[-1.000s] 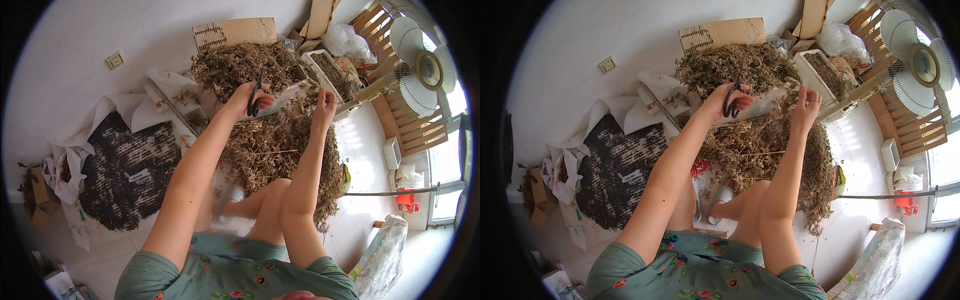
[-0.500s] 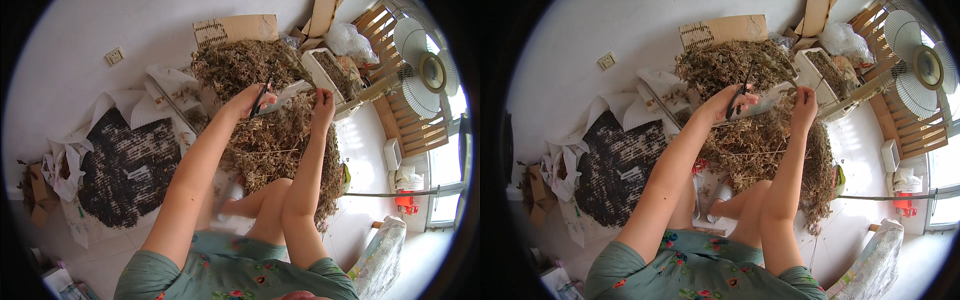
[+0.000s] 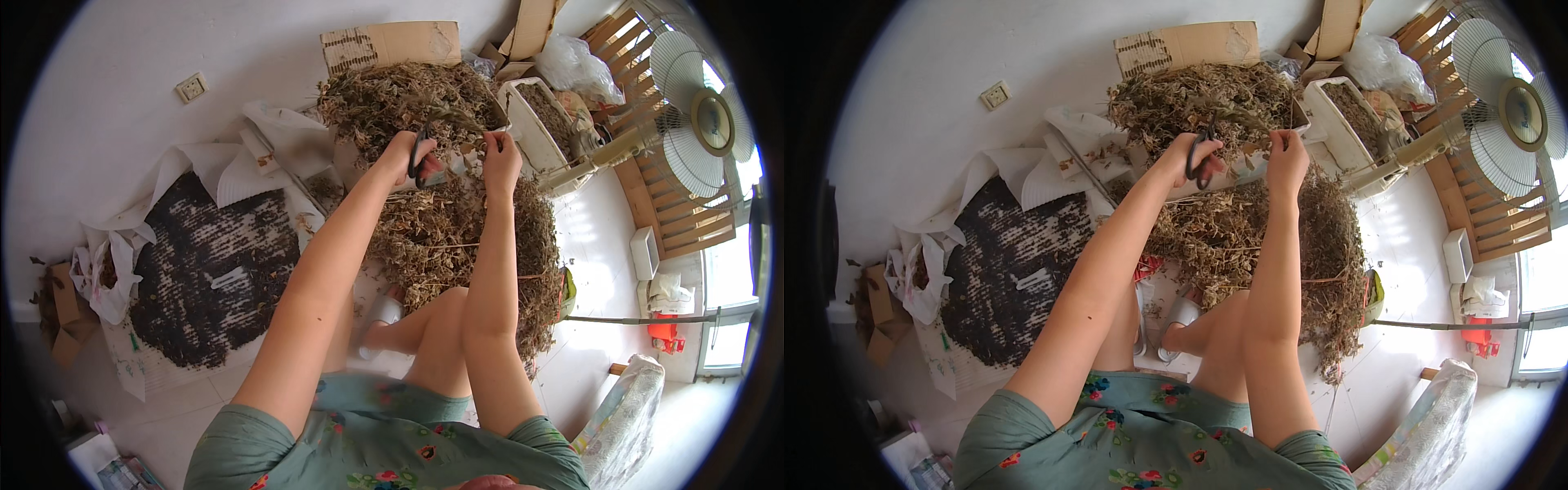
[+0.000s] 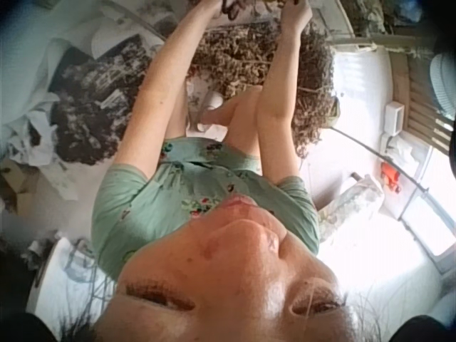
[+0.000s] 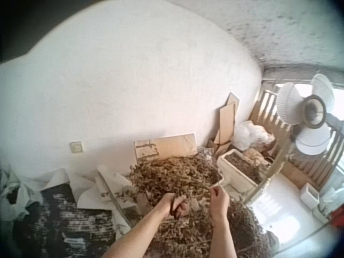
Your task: The person sits on the floor and uses scissors to trim dried plant stems. They repeatedly pick up stems, cut them into smaller pieces, and place the cut pieces into a nearby container.
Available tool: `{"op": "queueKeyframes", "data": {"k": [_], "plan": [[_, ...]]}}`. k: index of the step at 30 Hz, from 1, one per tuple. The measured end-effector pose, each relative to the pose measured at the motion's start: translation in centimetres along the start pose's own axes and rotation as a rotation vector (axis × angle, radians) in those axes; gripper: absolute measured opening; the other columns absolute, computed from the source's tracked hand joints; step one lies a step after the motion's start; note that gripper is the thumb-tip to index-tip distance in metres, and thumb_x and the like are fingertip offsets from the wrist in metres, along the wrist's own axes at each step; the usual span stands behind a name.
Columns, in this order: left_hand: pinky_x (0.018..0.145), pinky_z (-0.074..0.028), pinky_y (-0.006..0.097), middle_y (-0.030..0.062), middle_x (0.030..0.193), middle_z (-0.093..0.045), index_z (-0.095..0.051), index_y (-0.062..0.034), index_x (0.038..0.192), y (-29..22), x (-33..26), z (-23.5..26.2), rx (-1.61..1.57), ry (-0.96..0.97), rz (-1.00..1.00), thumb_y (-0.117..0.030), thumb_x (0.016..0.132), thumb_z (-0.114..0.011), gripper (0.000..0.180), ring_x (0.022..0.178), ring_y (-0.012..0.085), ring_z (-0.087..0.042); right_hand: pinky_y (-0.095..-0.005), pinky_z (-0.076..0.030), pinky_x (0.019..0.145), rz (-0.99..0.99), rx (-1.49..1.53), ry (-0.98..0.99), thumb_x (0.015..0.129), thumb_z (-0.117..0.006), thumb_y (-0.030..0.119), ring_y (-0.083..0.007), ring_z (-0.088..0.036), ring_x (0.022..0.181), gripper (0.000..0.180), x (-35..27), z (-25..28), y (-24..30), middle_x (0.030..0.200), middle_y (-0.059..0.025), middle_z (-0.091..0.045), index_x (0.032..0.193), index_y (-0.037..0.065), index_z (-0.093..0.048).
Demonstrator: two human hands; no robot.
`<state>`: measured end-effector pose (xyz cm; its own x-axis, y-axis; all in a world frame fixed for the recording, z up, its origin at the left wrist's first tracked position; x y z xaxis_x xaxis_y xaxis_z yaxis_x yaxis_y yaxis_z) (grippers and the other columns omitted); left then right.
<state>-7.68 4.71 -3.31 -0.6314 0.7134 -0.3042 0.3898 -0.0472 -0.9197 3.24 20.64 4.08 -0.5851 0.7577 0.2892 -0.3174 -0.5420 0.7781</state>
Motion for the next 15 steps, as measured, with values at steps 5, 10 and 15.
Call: {"op": "queueKeyframes", "data": {"k": [5, 10, 15], "plan": [[0.049, -0.052, 0.029, 0.0182, 0.077, -0.067, -0.057, 0.0064, 0.100, -0.8, -0.7, 0.7, -0.022, 0.010, -0.057, -0.019, 0.095, -0.057, 0.026, 0.058, 0.0175, -0.064, -0.0334, -0.045, 0.061, -0.019, 0.004, -0.044, 0.094, -0.060, 0.021, -0.0184, -0.055, 0.063, 0.019, 0.2, 0.8, -0.4, 0.075, -0.0077, -0.064, 0.093, 0.002, -0.065], [0.069, -0.054, 0.028, 0.0150, 0.093, -0.065, -0.055, 0.0044, 0.107, -0.4, -1.7, -1.1, 0.006, 0.179, 0.008, -0.017, 0.091, -0.061, 0.028, 0.085, 0.0195, -0.067, -0.0321, -0.043, 0.060, -0.041, 0.046, -0.089, 0.092, -0.063, 0.025, -0.0157, -0.053, 0.061, 0.022, 0.9, 1.6, -1.6, 0.074, -0.0063, -0.064, 0.093, 0.004, -0.066], [0.073, -0.053, 0.027, 0.0120, 0.094, -0.064, -0.056, 0.0026, 0.102, 0.9, -0.9, -1.1, 0.142, 0.179, -0.027, -0.019, 0.087, -0.064, 0.028, 0.091, 0.0176, -0.065, -0.0304, -0.043, 0.061, -0.087, 0.165, 0.066, 0.090, -0.065, 0.027, -0.0121, -0.053, 0.062, 0.024, 0.5, -0.2, -1.3, 0.073, -0.0043, -0.065, 0.093, 0.003, -0.069]]}}
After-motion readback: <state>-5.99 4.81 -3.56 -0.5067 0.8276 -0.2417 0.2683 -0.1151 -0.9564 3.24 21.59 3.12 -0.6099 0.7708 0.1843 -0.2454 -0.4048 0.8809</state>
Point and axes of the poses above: each hand's wrist, its own x-axis towards the middle knuckle, its own z-axis out of the back of the hand, y = z × x, the point moved 6 cm from there along x, towards the middle knuckle
